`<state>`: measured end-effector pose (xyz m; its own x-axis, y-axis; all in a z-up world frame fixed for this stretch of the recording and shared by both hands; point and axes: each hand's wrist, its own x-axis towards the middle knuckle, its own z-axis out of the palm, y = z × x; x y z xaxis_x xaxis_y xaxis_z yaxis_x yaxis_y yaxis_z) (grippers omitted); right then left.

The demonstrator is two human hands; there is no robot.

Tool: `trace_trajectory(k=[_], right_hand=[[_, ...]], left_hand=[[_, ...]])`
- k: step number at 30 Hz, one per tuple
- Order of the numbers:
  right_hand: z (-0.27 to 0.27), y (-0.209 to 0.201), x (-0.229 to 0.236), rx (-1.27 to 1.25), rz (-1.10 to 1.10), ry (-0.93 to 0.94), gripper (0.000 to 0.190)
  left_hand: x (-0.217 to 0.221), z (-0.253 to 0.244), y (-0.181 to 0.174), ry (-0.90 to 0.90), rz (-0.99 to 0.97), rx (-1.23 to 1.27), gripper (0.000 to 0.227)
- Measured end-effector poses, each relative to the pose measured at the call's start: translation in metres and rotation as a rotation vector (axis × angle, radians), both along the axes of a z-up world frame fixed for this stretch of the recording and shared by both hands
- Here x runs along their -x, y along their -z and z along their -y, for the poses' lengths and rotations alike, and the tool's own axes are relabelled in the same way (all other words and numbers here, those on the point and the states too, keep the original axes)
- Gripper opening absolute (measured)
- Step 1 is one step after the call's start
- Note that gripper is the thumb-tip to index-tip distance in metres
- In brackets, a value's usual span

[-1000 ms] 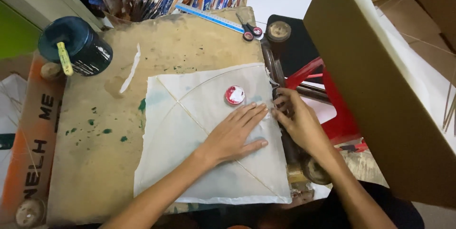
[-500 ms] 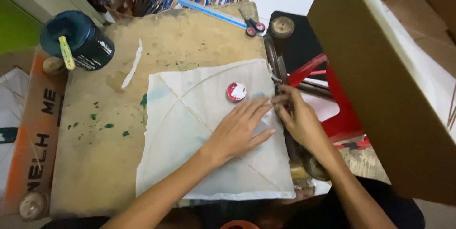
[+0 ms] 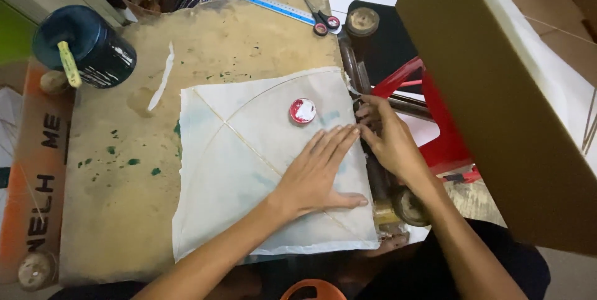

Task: Folding and gluing the paper borders of a kite over its bamboo frame to secure it.

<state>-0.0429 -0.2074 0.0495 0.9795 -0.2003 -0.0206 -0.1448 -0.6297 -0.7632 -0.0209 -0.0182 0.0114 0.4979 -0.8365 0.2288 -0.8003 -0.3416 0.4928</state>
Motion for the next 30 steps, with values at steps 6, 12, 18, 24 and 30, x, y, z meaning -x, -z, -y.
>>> trace_trajectory(k=[6, 12, 18, 24, 30], right_hand=[[0.002, -0.005, 0.0, 0.032, 0.056, 0.02, 0.053], [0.013, -0.011, 0.006, -0.058, 0.023, -0.006, 0.041], [0.003, -0.019, 0.022, -0.377, -0.04, -0.135, 0.076], [0.018, -0.003, 0.015, -0.162, 0.056, -0.066, 0.034], [0.047, 0.019, 0.01, 0.196, 0.111, 0.122, 0.021]], left_hand=[[0.001, -0.002, -0.005, 0.0, -0.053, -0.041, 0.119], [0.002, -0.003, 0.0, -0.018, -0.054, -0.015, 0.122], [0.003, -0.005, -0.007, -0.011, -0.021, 0.012, 0.122], [0.002, -0.003, -0.001, -0.012, -0.005, -0.038, 0.121], [0.0, -0.004, -0.006, 0.006, -0.072, -0.029, 0.118]])
